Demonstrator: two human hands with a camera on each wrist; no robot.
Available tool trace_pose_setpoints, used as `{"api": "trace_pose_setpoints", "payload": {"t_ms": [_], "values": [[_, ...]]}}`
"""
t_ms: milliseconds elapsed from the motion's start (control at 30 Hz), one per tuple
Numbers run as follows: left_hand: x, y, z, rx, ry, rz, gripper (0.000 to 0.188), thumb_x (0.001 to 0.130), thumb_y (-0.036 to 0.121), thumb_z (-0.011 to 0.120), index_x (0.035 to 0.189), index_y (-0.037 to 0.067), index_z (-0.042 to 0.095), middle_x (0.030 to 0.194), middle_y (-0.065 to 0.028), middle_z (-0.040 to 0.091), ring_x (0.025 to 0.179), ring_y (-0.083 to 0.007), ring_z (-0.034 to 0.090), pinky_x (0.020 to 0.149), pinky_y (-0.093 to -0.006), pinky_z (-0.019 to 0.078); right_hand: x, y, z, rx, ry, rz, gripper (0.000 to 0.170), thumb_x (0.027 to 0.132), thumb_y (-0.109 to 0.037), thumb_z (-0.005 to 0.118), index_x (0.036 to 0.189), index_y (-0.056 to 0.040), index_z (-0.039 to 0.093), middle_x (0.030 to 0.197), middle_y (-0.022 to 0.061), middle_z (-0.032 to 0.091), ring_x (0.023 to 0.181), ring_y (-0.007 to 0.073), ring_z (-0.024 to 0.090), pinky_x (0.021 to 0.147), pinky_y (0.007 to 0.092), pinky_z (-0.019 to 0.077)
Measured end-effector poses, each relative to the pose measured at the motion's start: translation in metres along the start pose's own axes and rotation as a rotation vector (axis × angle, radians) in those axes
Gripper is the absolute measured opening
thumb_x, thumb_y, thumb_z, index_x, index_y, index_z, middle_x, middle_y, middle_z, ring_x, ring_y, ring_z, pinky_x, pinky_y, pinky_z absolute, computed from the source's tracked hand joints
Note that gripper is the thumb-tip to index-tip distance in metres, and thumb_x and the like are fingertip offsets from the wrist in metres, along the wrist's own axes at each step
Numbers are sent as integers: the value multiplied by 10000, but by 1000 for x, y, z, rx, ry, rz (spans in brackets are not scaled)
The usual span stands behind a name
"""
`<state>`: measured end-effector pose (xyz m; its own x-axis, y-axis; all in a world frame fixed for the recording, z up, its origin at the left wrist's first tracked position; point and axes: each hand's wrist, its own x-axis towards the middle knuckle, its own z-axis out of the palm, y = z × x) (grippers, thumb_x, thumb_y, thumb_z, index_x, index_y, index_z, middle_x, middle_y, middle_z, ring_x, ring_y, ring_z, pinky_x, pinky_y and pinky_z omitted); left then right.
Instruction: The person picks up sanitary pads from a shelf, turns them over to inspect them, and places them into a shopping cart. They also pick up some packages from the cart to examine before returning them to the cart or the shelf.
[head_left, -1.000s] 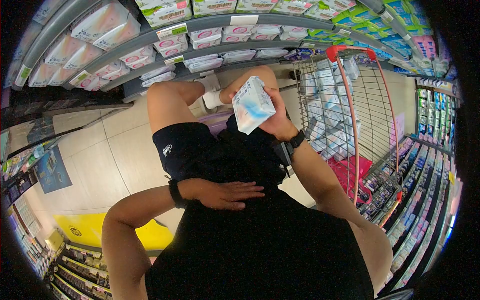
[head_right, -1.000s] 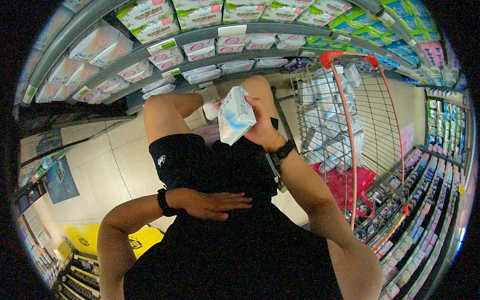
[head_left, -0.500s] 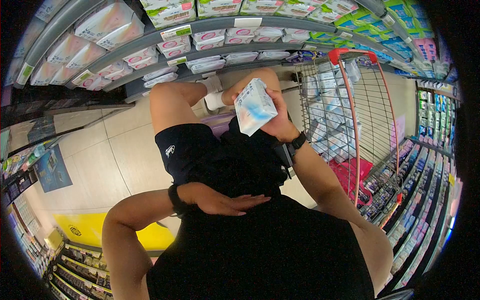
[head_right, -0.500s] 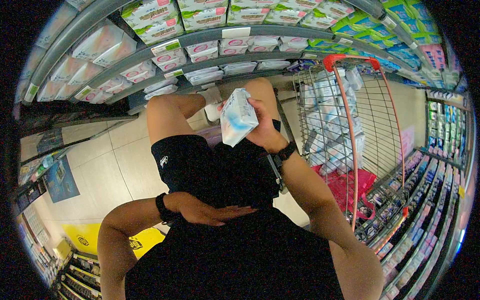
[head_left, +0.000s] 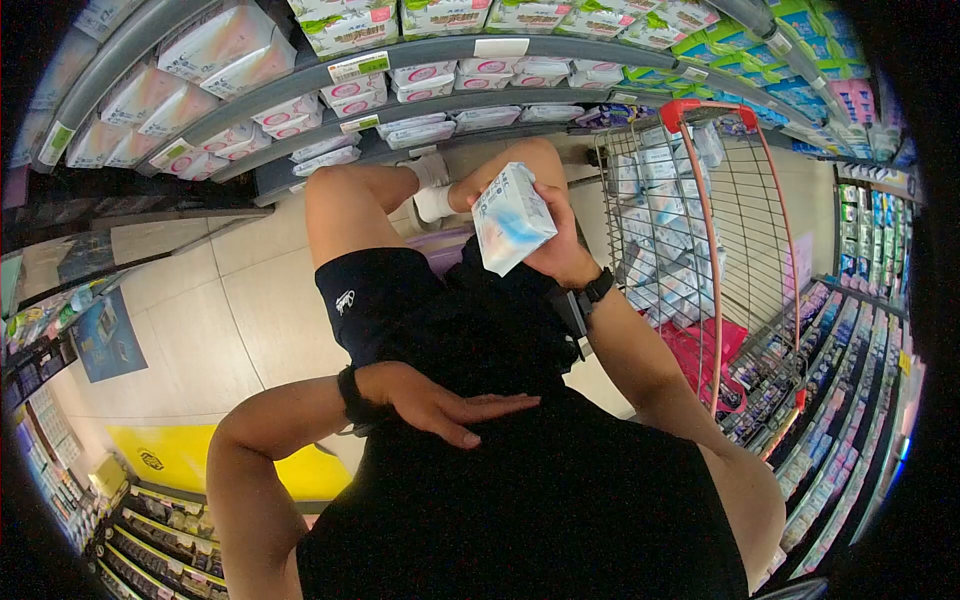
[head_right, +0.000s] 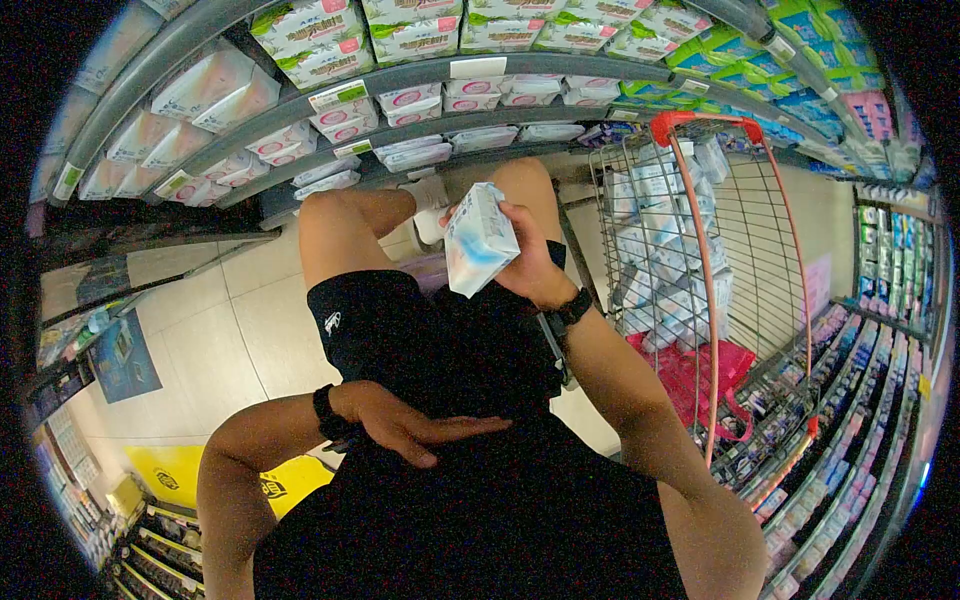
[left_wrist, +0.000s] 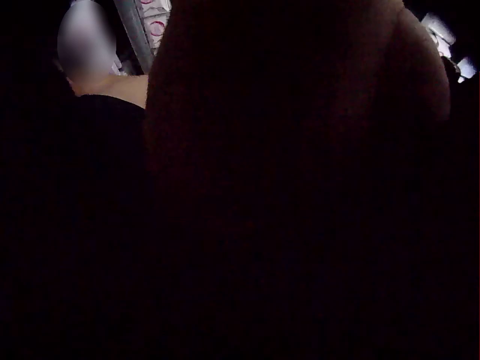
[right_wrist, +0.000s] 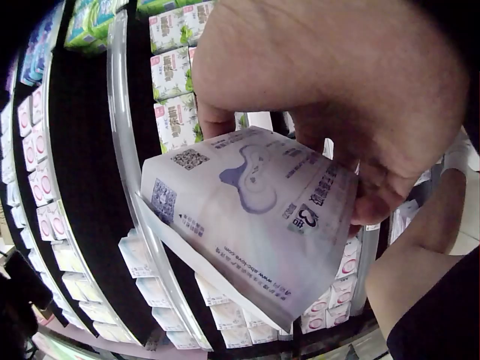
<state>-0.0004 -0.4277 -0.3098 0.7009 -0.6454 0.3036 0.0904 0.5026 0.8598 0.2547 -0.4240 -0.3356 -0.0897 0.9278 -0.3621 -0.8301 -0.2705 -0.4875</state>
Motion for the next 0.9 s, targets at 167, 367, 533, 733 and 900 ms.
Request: {"api": "trace_pose_setpoints", "payload": {"t_ms": [167, 367, 533, 733, 900], "values": [[-3, 0, -8, 62, 133, 0, 1004, 981, 599, 471, 1577, 32, -105, 1660, -182, -126, 1534, -320, -104, 1232, -500, 3, 0, 2, -16, 27, -73, -77, 614, 961, -489, 455, 1334, -6, 524, 1313, 193, 596, 1250, 339, 551, 1055, 449, 440], [3, -9, -14, 170, 170, -7, 999, 953, 635, 505, 1591, 23, 39, 1665, -199, 11, 1536, -365, 26, 1232, -507, 71, -20, 11, -21, 105, 73, -112, 634, 946, -491, 482, 1344, 0, 522, 1341, 213, 589, 1243, 320, 571, 1058, 430, 446], [2, -8, -14, 255, 244, 22, 794, 996, 442, 561, 1572, 53, 176, 1612, -213, 214, 1489, -353, 215, 1194, -479, 231, -29, 17, -35, 123, -51, -137, 620, 984, -485, 475, 1398, -24, 476, 1386, 166, 566, 1280, 292, 554, 1063, 424, 457], [-35, 27, -41, 610, 1252, -153, 696, 775, 127, 842, 1330, 37, 431, 1153, -77, 569, 1039, -178, 581, 889, -322, 481, -30, 21, -40, -85, 52, -27, 603, 1054, -532, 354, 1428, -69, 449, 1369, 100, 578, 1172, 207, 625, 910, 379, 574], [-30, 55, -55, 643, 1611, -11, 727, 811, 130, 814, 1361, 7, 354, 1259, -139, 520, 1172, -221, 544, 980, -362, 465, -25, 7, 31, -496, 145, -1, 520, 1048, -384, 506, 1433, -45, 428, 1263, 100, 622, 1022, 197, 683, 778, 333, 622]]}}
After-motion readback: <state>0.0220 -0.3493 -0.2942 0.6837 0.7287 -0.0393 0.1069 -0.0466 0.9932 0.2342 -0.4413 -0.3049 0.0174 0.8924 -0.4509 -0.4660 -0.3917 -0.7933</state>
